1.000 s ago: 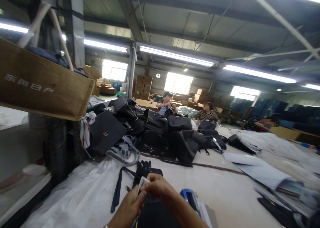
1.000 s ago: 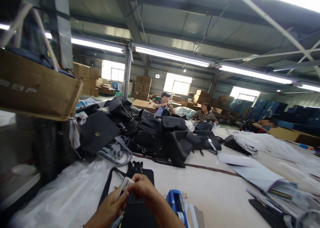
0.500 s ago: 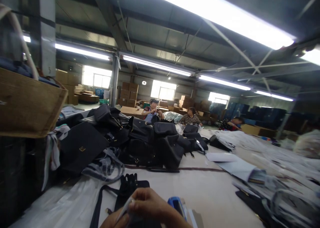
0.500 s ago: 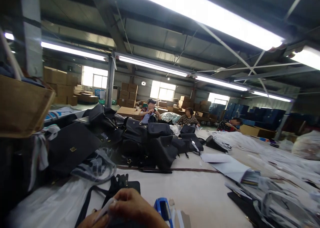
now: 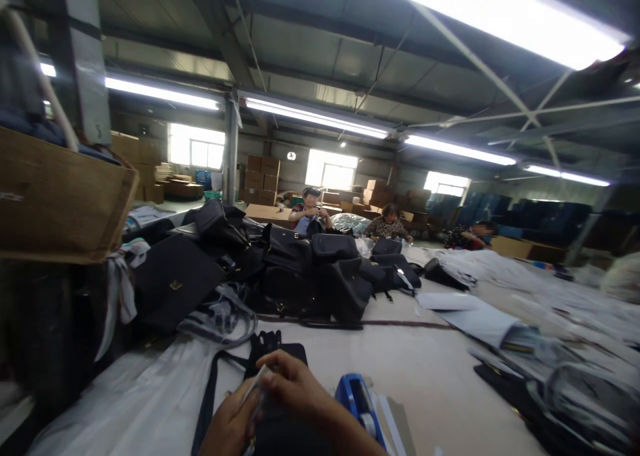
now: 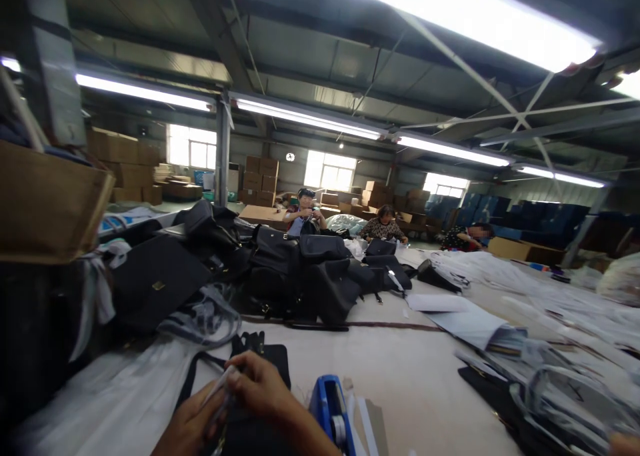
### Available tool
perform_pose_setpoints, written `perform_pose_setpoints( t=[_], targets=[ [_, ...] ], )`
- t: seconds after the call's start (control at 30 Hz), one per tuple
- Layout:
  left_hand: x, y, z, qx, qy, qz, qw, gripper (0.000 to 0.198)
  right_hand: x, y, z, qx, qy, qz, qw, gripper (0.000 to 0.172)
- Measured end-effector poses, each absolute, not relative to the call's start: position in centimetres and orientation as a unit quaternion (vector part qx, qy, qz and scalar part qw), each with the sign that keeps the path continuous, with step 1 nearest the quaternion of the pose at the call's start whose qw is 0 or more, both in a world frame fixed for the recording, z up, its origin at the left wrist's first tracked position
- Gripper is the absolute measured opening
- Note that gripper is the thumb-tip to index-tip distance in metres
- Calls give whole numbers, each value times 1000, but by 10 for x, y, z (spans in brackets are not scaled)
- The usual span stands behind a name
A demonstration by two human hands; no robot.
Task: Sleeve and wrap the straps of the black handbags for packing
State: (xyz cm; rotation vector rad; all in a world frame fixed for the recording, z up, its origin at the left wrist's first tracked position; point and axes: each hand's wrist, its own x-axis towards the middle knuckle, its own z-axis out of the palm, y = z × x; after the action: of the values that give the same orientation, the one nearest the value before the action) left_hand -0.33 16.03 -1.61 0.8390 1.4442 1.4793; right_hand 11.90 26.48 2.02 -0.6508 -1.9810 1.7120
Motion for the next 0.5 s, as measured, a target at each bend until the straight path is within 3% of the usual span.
perform_pose_setpoints(
  t=[0.1, 0.23, 0.5],
  targets=[
    [-3, 155, -7, 368, 580, 586, 431, 57, 125, 263, 25, -203, -706, 655, 178, 54],
    [-2, 148, -6, 403, 539, 584, 454, 49, 129, 261, 32, -208, -682, 679, 175, 46],
    [-2, 146, -13, 437, 540, 581, 425, 42, 127, 261, 33, -198, -683, 684, 164, 48]
  ],
)
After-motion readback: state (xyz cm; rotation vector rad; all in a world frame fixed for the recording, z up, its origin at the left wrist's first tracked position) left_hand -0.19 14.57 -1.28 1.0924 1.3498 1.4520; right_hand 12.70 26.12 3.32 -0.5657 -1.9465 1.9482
